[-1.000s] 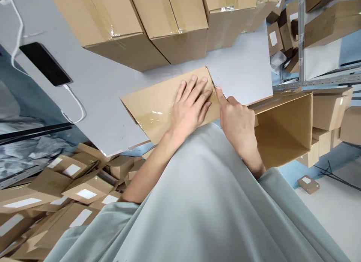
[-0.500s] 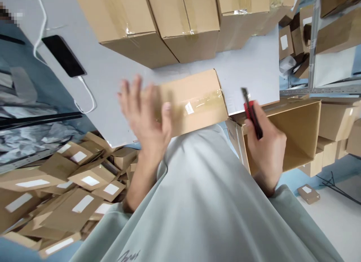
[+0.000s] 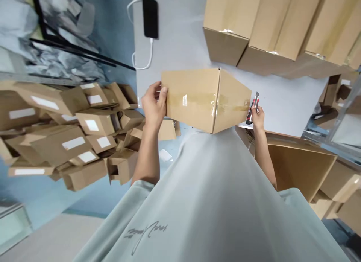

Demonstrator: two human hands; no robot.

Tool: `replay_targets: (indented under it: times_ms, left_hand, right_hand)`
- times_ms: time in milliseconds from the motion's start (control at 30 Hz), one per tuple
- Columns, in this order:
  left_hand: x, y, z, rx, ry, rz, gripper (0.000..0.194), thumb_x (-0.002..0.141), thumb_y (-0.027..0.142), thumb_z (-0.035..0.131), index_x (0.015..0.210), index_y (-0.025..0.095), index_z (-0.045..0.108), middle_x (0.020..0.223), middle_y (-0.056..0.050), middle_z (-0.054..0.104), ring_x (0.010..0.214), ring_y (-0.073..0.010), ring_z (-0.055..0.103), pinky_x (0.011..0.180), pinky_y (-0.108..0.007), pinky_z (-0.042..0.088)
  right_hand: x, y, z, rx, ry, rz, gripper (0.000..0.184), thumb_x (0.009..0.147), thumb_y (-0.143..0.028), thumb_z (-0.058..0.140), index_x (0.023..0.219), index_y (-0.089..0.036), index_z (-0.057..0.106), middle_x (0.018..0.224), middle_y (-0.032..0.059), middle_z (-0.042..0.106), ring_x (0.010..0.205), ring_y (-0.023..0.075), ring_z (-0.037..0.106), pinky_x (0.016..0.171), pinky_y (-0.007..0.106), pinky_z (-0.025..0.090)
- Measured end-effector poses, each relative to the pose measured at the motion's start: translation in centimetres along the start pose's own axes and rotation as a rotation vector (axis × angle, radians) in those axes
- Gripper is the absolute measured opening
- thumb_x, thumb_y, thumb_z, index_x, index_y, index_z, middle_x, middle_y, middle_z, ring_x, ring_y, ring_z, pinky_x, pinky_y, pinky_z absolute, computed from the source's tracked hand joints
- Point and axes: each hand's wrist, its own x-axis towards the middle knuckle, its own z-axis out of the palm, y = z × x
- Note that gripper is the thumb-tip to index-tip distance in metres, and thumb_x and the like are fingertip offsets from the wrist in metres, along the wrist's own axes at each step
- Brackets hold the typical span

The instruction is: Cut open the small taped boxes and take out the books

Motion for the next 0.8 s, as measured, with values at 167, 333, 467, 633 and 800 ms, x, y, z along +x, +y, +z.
replay_targets:
  times_ms: [167,333,467,633,800]
  left_hand:
    - [1.1,-6.2,1.2,-0.096,0.053,-0.064,0.084,0.107,0.094,0.038,0.142,0.026,0.074,0.147,-0.013,0.079,0.145,-0.0333,0.072,0.130,-0.051,0.054]
    - [2.1,-8.9,9.3,-0.247,-0.066,-0.126,0.084,0.110,0.089,0.034,0.148,0.023,0.070,0.159,-0.017,0.072,0.153,-0.0318,0.065,0.136,-0.050,0.046]
    - [2.8,-7.1,16.4,-0.392,-0.230,-0.269,0.069,0.114,0.074,0.048,0.140,0.015,0.073,0.154,-0.022,0.074,0.148,-0.0336,0.067,0.134,-0.051,0.046]
    - [3.6,-6.6,17.7,-0.363,-0.335,-0.317,0.056,0.113,0.056,0.057,0.133,0.008,0.077,0.150,-0.028,0.075,0.145,-0.0378,0.068,0.132,-0.053,0.046]
    - [2.9,-5.7,10.0,-0.502,-0.319,-0.014,0.072,0.109,0.076,0.059,0.158,0.023,0.067,0.168,-0.018,0.063,0.150,-0.0353,0.065,0.126,-0.050,0.056]
  right_hand:
    - [-1.8,-2.7,0.5,-0.134,0.055,-0.198,0.041,0.103,-0.052,0.065,0.122,-0.016,0.071,0.104,0.0066,0.077,0.092,0.0208,0.069,0.082,0.032,0.058]
    - [-3.8,-5.9,-4.6,-0.312,0.287,-0.363,0.039,0.103,-0.048,0.061,0.123,-0.015,0.071,0.112,0.0124,0.078,0.099,0.0248,0.074,0.092,0.039,0.061]
    - [-5.1,-8.3,-6.8,-0.482,0.447,-0.403,0.037,0.102,-0.045,0.060,0.120,-0.015,0.071,0.112,0.0155,0.080,0.101,0.0286,0.075,0.100,0.045,0.060]
    - [-7.1,-10.1,-5.9,-0.576,0.462,-0.339,0.038,0.102,-0.040,0.057,0.124,-0.012,0.070,0.111,0.0179,0.083,0.095,0.0283,0.080,0.097,0.044,0.063]
    - [-11.1,-14.1,-5.8,-0.690,0.423,-0.529,0.055,0.112,-0.049,0.045,0.149,-0.012,0.063,0.111,0.0164,0.084,0.078,0.0245,0.079,0.080,0.039,0.063]
